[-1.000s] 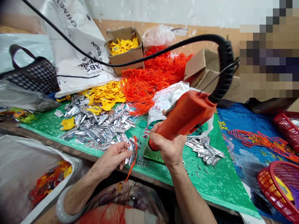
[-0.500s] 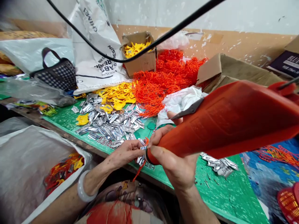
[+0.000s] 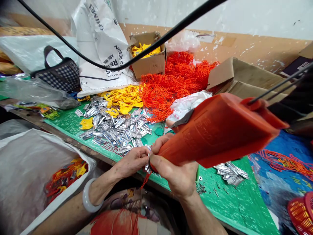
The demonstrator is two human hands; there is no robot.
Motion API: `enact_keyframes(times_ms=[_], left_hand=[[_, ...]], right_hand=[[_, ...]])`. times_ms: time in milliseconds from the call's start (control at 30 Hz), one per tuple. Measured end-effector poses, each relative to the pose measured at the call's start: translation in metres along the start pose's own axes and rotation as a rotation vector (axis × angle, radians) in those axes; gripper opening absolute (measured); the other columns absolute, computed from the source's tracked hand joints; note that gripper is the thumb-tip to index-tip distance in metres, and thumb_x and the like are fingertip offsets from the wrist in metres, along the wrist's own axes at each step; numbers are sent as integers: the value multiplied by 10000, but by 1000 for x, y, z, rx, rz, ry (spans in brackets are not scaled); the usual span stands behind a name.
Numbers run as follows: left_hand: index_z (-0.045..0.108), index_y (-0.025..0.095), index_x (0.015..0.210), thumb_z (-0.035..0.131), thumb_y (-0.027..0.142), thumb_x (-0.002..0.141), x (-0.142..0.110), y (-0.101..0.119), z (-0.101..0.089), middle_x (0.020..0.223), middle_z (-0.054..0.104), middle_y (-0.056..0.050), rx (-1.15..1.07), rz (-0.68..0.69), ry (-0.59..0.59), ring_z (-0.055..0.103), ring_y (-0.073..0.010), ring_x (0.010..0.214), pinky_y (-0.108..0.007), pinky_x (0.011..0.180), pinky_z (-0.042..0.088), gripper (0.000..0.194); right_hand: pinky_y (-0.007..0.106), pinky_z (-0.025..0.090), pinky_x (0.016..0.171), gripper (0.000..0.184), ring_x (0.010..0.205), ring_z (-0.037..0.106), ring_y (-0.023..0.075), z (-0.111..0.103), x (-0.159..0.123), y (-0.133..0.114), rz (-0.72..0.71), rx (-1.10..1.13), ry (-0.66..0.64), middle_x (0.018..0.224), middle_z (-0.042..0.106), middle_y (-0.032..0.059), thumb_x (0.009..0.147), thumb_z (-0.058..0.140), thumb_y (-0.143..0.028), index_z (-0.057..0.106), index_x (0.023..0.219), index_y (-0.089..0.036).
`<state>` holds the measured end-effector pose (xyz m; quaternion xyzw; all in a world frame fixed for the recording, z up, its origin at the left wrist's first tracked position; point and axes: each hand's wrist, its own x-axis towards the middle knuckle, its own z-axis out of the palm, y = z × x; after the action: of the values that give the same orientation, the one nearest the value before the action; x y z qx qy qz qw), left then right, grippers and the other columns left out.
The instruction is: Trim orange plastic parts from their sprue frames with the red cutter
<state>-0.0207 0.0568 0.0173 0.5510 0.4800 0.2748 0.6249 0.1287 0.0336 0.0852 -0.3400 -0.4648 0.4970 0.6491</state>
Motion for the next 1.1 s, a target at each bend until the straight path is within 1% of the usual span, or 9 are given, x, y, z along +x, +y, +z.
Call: enact_keyframes(times_ms=[100, 200, 300, 367, 467, 533, 767, 900, 1100], left_hand=[[581, 177, 697, 663, 361, 687, 0, 1, 0, 543, 421, 77, 0, 2, 6, 354, -102, 523, -233, 495, 252, 202], [576, 183, 690, 648, 334, 679, 1, 0, 0, 548, 443, 68, 0, -4, 15, 374, -108, 530, -232, 496, 262, 167], [570, 187, 696, 622, 333, 680, 2, -2, 2, 570, 501, 46, -20, -18, 18, 446, -126, 545, -234, 504, 310, 156], [565, 187, 701, 615, 345, 678, 3, -2, 5, 571, 518, 40, -41, -29, 18, 469, -131, 538, -237, 502, 331, 166], [565, 183, 668, 614, 350, 675, 2, 1, 8, 550, 506, 44, -63, -35, 28, 445, -120, 514, -234, 489, 318, 175], [575, 175, 630, 615, 347, 665, 3, 4, 10, 549, 495, 44, -70, -23, 29, 431, -114, 523, -234, 497, 312, 180], [520, 189, 537, 577, 338, 638, 9, 2, 17, 505, 434, 47, -78, 0, 36, 388, -111, 504, -248, 495, 289, 189], [537, 189, 575, 573, 368, 662, 11, 4, 18, 519, 466, 44, -73, 0, 30, 421, -116, 503, -241, 492, 313, 203], [549, 188, 693, 587, 381, 726, 13, 9, 14, 536, 476, 66, -10, -11, 74, 412, -105, 486, -223, 475, 303, 200]], right_hand=[[365, 537, 647, 97, 602, 581, 157, -1, 0, 3, 6, -22, -37, 673, 589, -20, 665, 746, -180, 661, 679, -223], [363, 546, 647, 100, 607, 577, 154, -1, 0, 4, 0, -29, -47, 666, 580, -22, 672, 744, -182, 657, 689, -227], [363, 544, 628, 137, 600, 587, 159, 0, 1, 3, -1, -34, -59, 669, 586, -26, 670, 748, -178, 636, 729, -231], [363, 539, 619, 246, 588, 588, 159, 0, 1, 2, -6, -28, -54, 672, 595, -42, 665, 741, -157, 622, 859, -251], [361, 525, 609, 510, 570, 578, 157, -1, 1, 3, -17, -31, -46, 679, 609, -68, 673, 741, -153, 533, 1115, -300], [364, 518, 616, 580, 581, 584, 161, -5, 1, 5, -18, -43, -67, 696, 617, -70, 687, 748, -171, 481, 1182, -312], [366, 517, 674, 540, 633, 609, 163, -19, -1, 14, -63, -29, -135, 744, 616, -61, 737, 741, -190, 482, 1191, -326], [360, 523, 670, 524, 654, 611, 170, -23, -1, 16, -87, -44, -114, 745, 611, -51, 723, 762, -211, 512, 1171, -318], [371, 531, 652, 590, 610, 602, 160, -26, 4, 9, -120, 83, -70, 728, 620, -57, 725, 730, -194, 508, 1252, -335]])
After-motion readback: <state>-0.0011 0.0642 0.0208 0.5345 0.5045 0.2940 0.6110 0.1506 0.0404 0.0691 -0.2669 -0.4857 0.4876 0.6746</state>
